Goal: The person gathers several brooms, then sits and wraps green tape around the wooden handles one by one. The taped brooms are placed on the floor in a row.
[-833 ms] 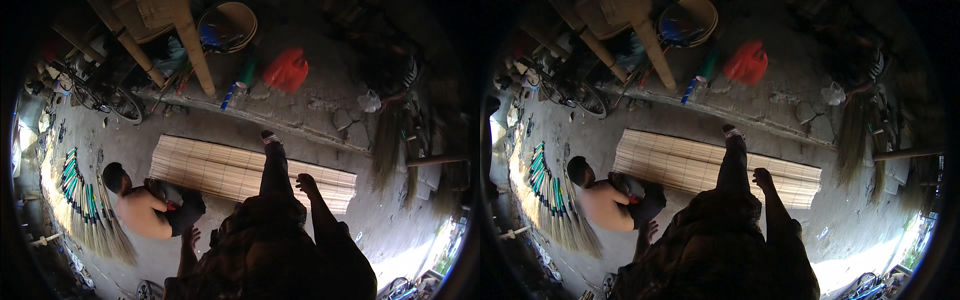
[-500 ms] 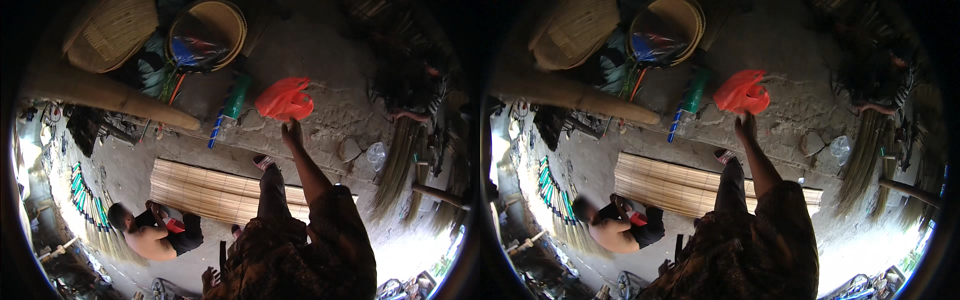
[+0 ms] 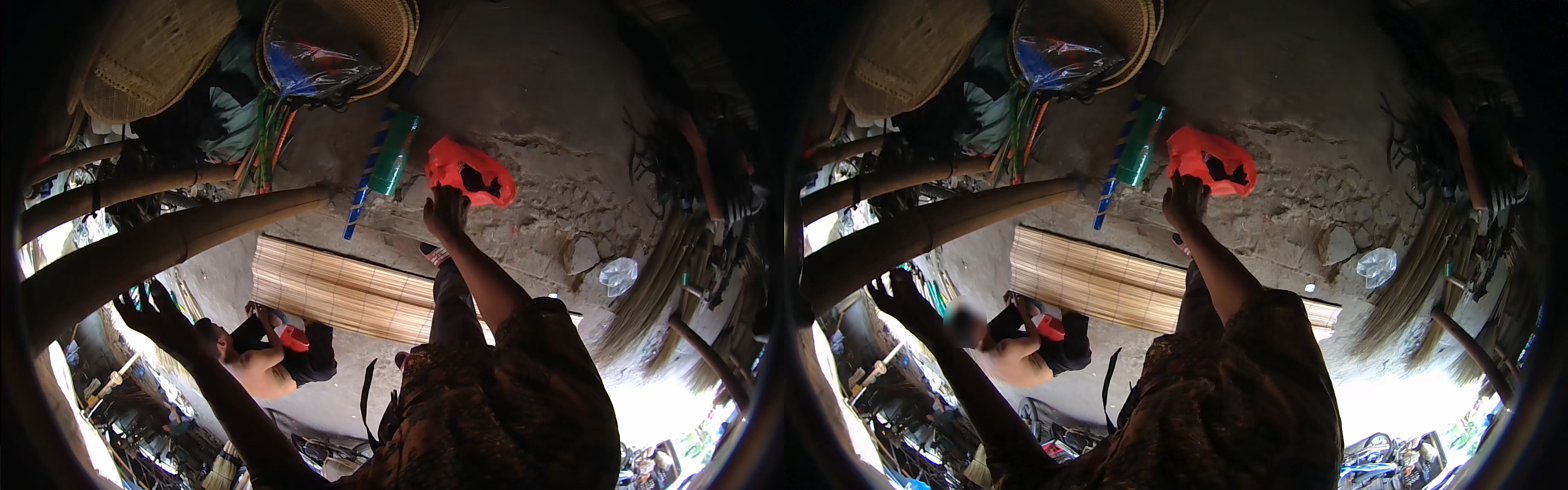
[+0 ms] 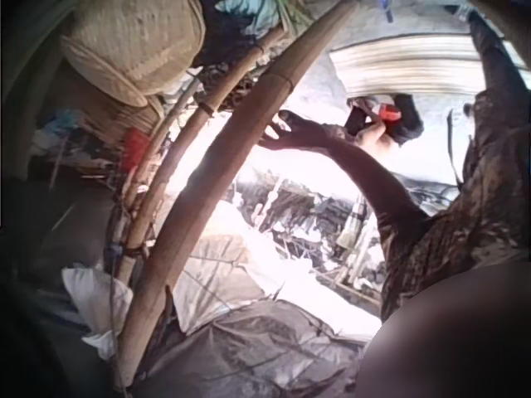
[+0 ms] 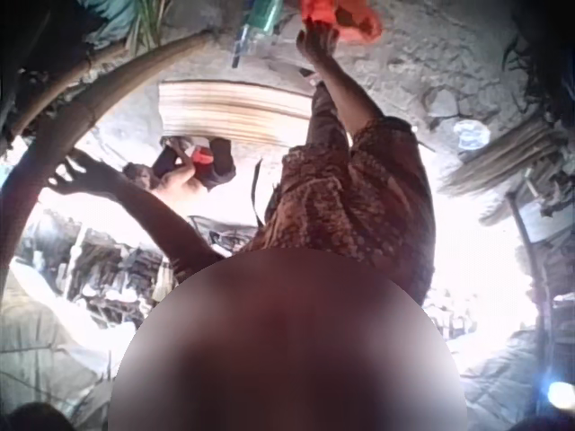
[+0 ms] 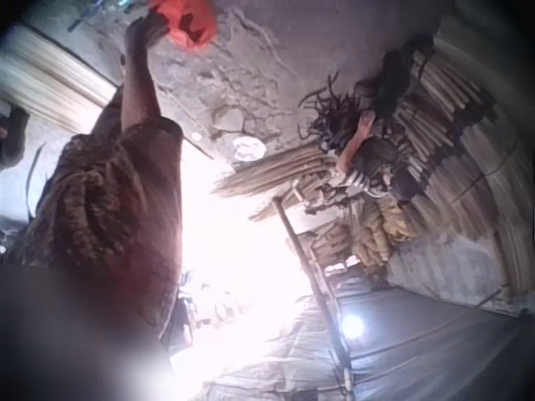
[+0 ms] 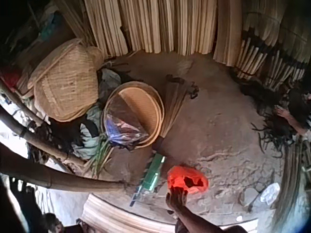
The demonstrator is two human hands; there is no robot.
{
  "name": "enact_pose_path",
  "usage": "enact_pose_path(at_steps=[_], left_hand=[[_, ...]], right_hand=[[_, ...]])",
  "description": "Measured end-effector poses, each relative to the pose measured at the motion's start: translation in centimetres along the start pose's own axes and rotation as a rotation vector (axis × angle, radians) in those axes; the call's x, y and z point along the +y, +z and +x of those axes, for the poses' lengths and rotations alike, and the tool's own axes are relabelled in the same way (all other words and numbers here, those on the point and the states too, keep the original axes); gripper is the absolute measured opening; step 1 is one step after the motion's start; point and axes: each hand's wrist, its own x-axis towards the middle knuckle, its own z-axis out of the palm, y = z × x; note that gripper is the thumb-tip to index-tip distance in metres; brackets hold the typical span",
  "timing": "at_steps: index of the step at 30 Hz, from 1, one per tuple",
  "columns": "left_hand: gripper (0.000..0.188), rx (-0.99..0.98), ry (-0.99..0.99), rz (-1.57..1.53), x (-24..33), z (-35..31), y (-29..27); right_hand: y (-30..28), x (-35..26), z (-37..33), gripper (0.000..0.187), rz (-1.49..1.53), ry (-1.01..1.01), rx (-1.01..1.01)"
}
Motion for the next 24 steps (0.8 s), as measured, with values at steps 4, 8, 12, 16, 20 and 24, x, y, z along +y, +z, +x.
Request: enact_pose_path(at_steps=[4, 8, 12, 16, 20, 24], left_hand=[[0.093, 0.211, -0.19, 0.07, 4.1, 3.9, 3.4], [0.105, 0.345, 0.065, 0.079, 3.5, 4.4, 5.9], [0.115, 0.466, -0.018, 0.061, -0.2, 2.7, 6.3], [0.109, 0.508, -0.097, 0.514, -3.4, 1.6, 4.9], [0.094, 0.44, 0.055, 0.623, -4.6, 0.3, 3.4], [0.087, 0.41, 0.145, 0.926, -5.4, -1.4, 2.7]], right_hand=[[0.1, -0.9, -1.2, 0.053, 0.022, -0.049, -0.091], [-0.6, -4.4, -0.6, 0.066, 0.205, -0.021, -0.067], [-2.5, -11.3, 0.0, 0.096, 0.224, 0.001, 0.133], [-1.3, -14.9, 0.9, 0.101, 0.305, -0.132, -0.059], [6.1, -9.3, 12.0, 0.09, 0.207, -0.052, -0.039], [11.2, -0.6, 23.6, 0.092, 0.003, 0.012, -0.238]])
